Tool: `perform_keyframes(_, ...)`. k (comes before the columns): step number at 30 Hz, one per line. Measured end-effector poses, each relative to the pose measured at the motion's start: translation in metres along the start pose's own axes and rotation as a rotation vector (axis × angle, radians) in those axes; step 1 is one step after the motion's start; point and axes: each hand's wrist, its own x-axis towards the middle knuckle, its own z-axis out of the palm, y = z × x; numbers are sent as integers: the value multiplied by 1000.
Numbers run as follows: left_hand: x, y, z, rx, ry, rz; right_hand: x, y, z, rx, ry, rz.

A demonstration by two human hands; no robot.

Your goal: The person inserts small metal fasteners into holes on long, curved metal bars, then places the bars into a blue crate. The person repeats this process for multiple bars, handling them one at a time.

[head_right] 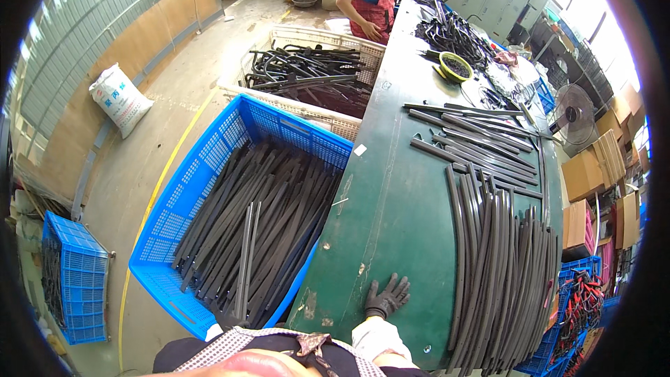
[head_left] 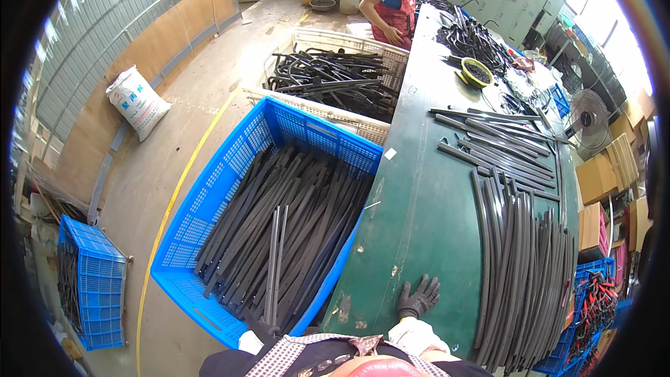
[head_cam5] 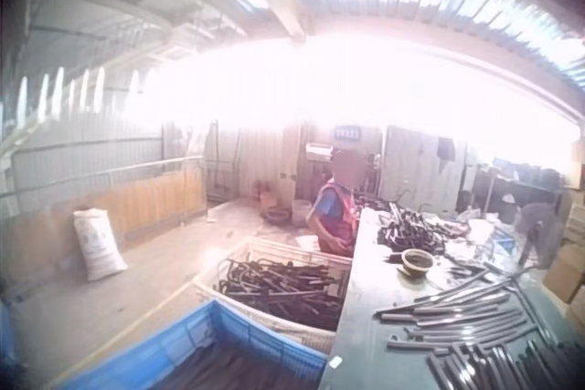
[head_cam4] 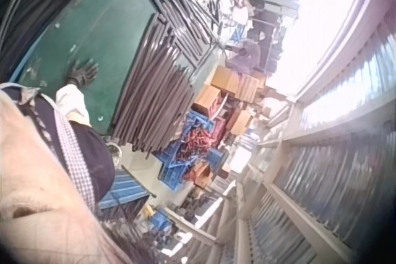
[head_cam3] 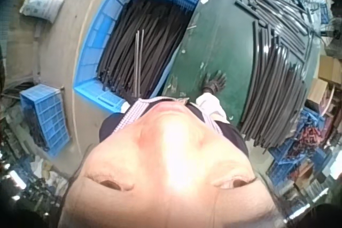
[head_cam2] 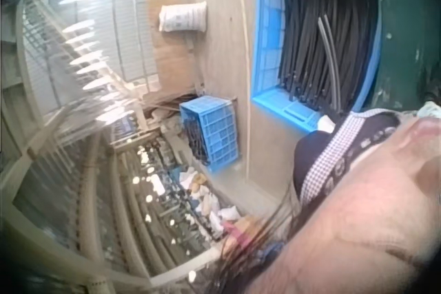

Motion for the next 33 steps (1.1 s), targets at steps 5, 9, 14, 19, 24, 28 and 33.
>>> perform_keyframes(5, -3, -3, -2, 24, -8, -13, -1, -6, -8, 17, -1, -2)
perform_keyframes(9, -5, -3, 3, 51, -21, -22, -3, -4, -3, 12, 22, -9)
perform_keyframes(14, -38, 29, -24, 68, 152, -62, -3, -1, 1, 0, 26, -10)
perform_keyframes(19, -66, 56, -50, -110, 302, -190, -1, 0, 1, -21, -24, -1)
perform_keyframes(24, -59, 16, -44, 136, 146, 42, -6, 2, -5, -19, 3, 14)
perform_keyframes(28, -76, 13, -39, 54, 69, 7, -3, -4, -1, -26, -10, -20)
perform_keyframes(33, -41, 8, -17, -73, 130, -44, -4, -2, 2, -26, 4, -29)
